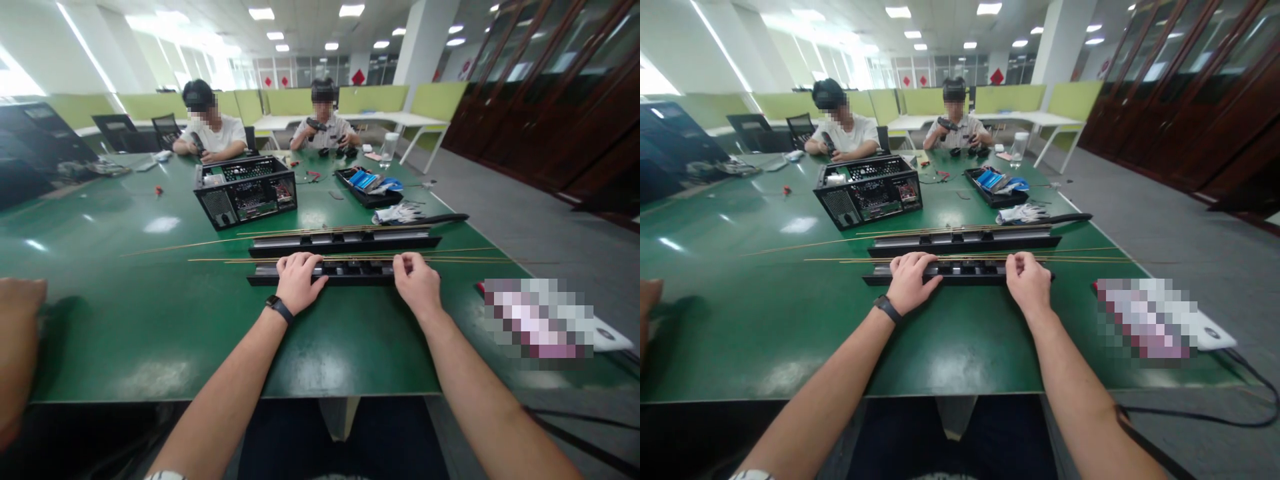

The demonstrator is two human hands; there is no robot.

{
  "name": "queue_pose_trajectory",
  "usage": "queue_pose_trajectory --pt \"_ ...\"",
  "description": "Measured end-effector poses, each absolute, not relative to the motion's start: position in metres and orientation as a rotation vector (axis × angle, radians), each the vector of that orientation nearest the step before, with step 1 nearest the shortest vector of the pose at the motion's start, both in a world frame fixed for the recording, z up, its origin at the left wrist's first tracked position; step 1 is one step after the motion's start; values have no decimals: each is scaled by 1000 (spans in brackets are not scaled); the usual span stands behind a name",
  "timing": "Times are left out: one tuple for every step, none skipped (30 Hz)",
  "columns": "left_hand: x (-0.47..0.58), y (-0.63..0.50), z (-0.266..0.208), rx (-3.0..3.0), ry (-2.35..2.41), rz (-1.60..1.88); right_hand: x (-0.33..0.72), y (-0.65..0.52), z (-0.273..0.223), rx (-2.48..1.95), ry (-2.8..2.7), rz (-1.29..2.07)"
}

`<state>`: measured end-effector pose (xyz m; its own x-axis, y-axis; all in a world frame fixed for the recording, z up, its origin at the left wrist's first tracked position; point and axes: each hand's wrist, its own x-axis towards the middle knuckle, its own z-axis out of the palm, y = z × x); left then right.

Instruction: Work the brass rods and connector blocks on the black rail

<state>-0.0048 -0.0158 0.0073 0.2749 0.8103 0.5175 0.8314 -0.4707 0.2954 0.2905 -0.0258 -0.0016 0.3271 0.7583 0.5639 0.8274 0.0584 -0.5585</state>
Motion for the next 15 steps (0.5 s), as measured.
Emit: queue_pose_trajectory --pt "-6 -19 7 -2481 -1600 -971 290 -30 -2 -1697 -1440 -102" --pt "-7 -22 7 -2481 -1599 -967 289 -33 -2 -1695 -1443 -105" --pt "-9 -25 7 -2481 -1597 -963 288 -37 -2 -1694 -1446 -106" --pt "-10 -29 7 -2481 -1591 -960 286 -40 -2 -1693 -1450 -105" --pt "-12 -33 7 -2479 -1585 -959 285 -43 -2 -1691 -1450 -104" --pt "-13 -36 7 -2475 -1580 -958 284 -47 -2 -1687 -1450 -104" --pt "-14 -40 7 -2470 -1576 -958 283 -50 -3 -1681 -1450 -107" --pt "-16 -44 6 -2464 -1575 -956 281 -53 -3 -1674 -1450 -111" --pt "-17 -48 6 -2458 -1576 -955 280 -56 -4 -1666 -1449 -116" --pt "-18 -52 5 -2452 -1578 -954 279 -59 -4 -1658 -1448 -123" --pt "-19 -56 5 -2446 -1578 -957 277 -62 -5 -1651 -1448 -131" --pt "-20 -60 4 -2441 -1575 -964 276 -66 -7 -1644 -1449 -141" --pt "-21 -64 4 -2437 -1569 -973 275 -69 -8 -1639 -1448 -156" --pt "-21 -67 3 -2433 -1562 -983 274 -72 -9 -1633 -1448 -173" --pt "-22 -71 2 -2431 -1556 -991 273 -75 -11 -1627 -1449 -190"
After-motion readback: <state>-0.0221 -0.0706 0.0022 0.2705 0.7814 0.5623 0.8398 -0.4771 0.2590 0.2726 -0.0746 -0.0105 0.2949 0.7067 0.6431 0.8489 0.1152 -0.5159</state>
